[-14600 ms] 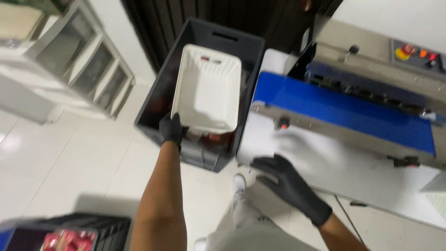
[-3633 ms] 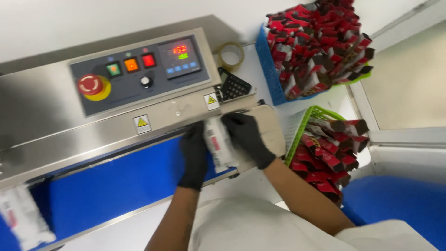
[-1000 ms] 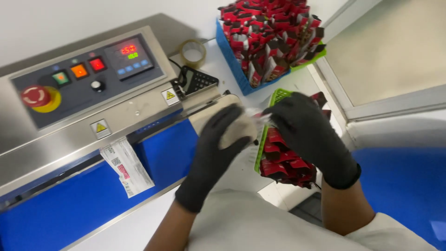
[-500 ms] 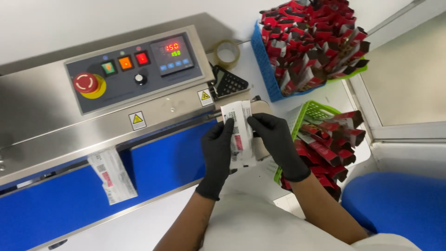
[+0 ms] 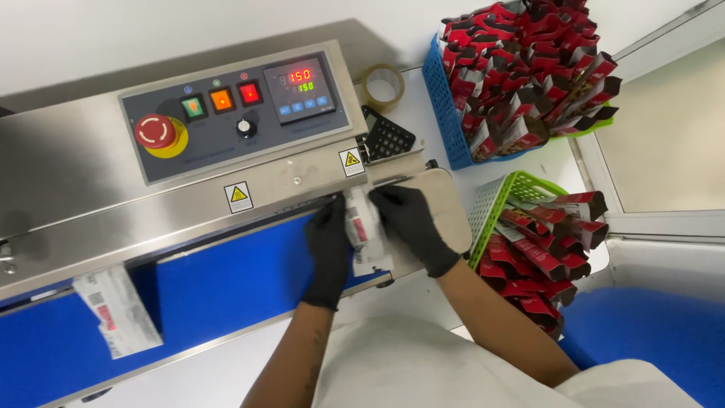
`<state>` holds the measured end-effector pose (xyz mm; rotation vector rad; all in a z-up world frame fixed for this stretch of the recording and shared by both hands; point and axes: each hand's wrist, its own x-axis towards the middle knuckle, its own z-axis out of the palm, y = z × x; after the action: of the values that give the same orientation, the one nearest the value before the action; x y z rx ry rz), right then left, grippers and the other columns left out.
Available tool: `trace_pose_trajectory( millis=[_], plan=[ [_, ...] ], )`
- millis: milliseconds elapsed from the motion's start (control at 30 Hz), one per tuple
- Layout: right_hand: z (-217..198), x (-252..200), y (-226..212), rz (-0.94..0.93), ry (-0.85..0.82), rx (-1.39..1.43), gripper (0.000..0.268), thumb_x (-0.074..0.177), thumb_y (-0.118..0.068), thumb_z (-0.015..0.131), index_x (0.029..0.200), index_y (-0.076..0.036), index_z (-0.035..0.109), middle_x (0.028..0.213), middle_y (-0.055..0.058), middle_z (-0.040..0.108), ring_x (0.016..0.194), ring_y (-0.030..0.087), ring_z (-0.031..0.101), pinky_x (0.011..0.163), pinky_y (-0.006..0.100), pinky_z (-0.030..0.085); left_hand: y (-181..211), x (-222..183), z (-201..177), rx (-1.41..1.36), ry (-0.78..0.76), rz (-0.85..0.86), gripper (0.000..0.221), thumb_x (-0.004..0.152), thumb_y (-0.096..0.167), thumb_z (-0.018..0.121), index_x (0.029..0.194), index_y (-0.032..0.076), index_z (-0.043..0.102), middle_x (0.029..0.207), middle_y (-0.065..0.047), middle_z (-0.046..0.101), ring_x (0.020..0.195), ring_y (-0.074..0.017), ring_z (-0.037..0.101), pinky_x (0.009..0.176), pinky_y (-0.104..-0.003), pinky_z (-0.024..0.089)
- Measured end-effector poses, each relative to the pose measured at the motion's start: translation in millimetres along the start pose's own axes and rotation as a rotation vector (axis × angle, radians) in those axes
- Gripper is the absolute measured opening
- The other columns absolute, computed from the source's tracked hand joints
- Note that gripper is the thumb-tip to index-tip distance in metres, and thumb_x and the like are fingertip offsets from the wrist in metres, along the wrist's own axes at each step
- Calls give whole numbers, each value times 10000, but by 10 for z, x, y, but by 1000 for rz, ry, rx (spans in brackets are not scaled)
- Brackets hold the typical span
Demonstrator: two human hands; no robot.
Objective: Feeding small product packets into a continuous band sealer machine for packaging.
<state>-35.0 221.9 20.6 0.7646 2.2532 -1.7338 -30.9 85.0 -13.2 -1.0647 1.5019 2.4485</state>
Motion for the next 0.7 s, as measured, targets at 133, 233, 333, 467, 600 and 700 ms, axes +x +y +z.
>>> trace_pose_trajectory(
  millis=[133, 233, 333, 467, 600, 700],
  plan=[
    [82, -102, -18, -72, -67, 60, 316, 878, -286, 838, 1118, -86, 795, 922, 162, 778, 860, 168, 684, 820, 384, 594, 213, -7, -304, -405, 8, -102, 100, 955, 66, 656, 911, 17, 731, 792, -158, 676, 798, -221, 666, 840, -288, 535],
    [-338, -180, -120, -202, -48, 7, 326, 929, -288, 789, 1136, -37, 778, 1033, 273, 760, 1028, 315, 708, 900, 514, 566, -179, 405, -1120, 210, 114, 179, 100, 923, 195, 836, 917, 115, 776, 845, -121, 731, 807, -183, 731, 769, -293, 590],
    [-1286, 252, 707, -545, 125, -131, 286, 911, -122, 705, 1194, -112, 743, 1169, 81, 770, 1057, 194, 717, 947, 355, 566, 486, -305, -1191, 282, 57, 380, 218, 1004, 167, 651, 1195, 85, 716, 1097, -40, 731, 1021, -152, 672, 904, -287, 539],
    [-2296, -91, 677, -515, 293, -909, 507, 854, -312, 810, 1311, -128, 691, 1322, 167, 676, 1220, 372, 608, 1014, 511, 474, 798, -792, -971, 310, 144, 283, 325, 1044, 264, 635, 1320, 96, 677, 1172, -58, 736, 1018, -127, 714, 829, -233, 580],
    [-2694, -152, 1077, -342, 263, -1413, 244, 789, -362, 725, 883, -140, 762, 885, 137, 739, 848, 396, 693, 727, 509, 522, 742, -1005, -647, 255, -17, 350, 226, 975, 123, 676, 1177, 33, 724, 1040, -77, 753, 927, -145, 716, 831, -253, 596],
    [-2620, -689, 232, -509, 282, -1188, 225, 858, -340, 719, 905, -125, 767, 899, 130, 758, 835, 355, 719, 698, 472, 531, 340, -985, -436, 314, -304, 409, 279, 960, 76, 638, 1232, 50, 697, 1170, -104, 731, 1067, -191, 693, 970, -315, 572]
  ],
)
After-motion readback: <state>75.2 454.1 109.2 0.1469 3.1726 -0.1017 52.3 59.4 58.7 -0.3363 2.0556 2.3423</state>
